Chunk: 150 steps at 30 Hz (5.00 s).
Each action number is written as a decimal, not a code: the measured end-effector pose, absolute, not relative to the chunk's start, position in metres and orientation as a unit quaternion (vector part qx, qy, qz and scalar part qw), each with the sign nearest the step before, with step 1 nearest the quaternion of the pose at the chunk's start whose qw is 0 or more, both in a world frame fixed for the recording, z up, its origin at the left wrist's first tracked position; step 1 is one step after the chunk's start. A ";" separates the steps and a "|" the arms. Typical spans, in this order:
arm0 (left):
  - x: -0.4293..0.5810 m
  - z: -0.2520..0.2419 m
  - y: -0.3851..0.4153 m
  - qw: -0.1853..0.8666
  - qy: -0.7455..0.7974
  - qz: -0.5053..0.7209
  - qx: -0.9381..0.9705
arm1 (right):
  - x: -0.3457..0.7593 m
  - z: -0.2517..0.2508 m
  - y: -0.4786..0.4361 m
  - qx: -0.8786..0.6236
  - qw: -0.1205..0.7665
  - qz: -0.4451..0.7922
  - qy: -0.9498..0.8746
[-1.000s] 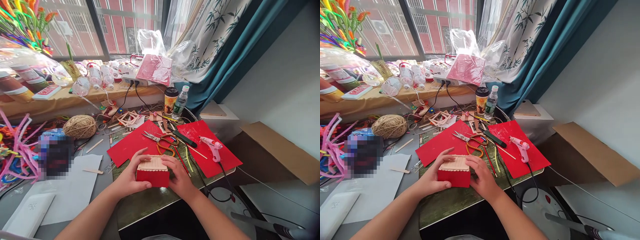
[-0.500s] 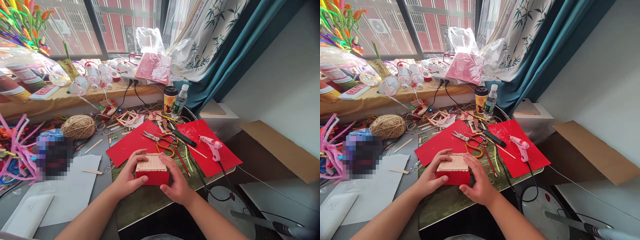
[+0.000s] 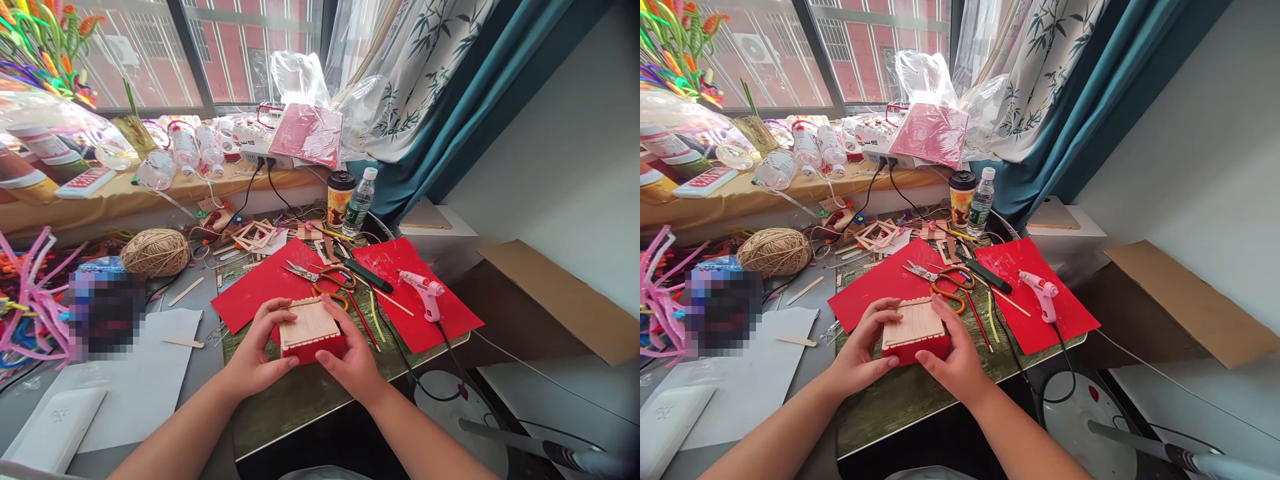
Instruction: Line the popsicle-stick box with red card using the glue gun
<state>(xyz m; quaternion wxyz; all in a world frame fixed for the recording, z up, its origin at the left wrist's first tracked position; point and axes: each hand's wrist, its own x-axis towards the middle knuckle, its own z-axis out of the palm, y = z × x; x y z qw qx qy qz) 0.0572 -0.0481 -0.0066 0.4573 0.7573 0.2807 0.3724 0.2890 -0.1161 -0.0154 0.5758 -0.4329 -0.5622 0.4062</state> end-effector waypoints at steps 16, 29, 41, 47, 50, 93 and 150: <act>0.054 0.006 -0.055 0.257 0.295 0.356 0.849 | 0.296 -0.015 -0.114 -0.462 0.563 0.414 -0.546; 0.054 0.004 -0.059 0.221 0.265 0.373 0.861 | 0.294 -0.014 -0.114 -0.459 0.575 0.403 -0.544; 0.052 0.008 -0.056 0.265 0.245 0.380 0.852 | 0.290 -0.013 -0.117 -0.476 0.565 0.386 -0.552; 0.052 0.008 -0.055 0.259 0.237 0.393 0.850 | 0.296 -0.010 -0.116 -0.466 0.543 0.401 -0.572; 0.050 0.006 -0.055 0.269 0.238 0.406 0.840 | 0.294 -0.008 -0.115 -0.464 0.545 0.393 -0.577; 0.050 -0.007 -0.034 0.461 0.298 0.448 0.706 | 0.307 -0.031 -0.096 -0.436 0.541 0.403 -0.596; 0.073 0.010 -0.043 0.824 0.320 0.378 0.275 | 0.273 0.020 -0.096 -0.510 0.296 -0.027 -0.807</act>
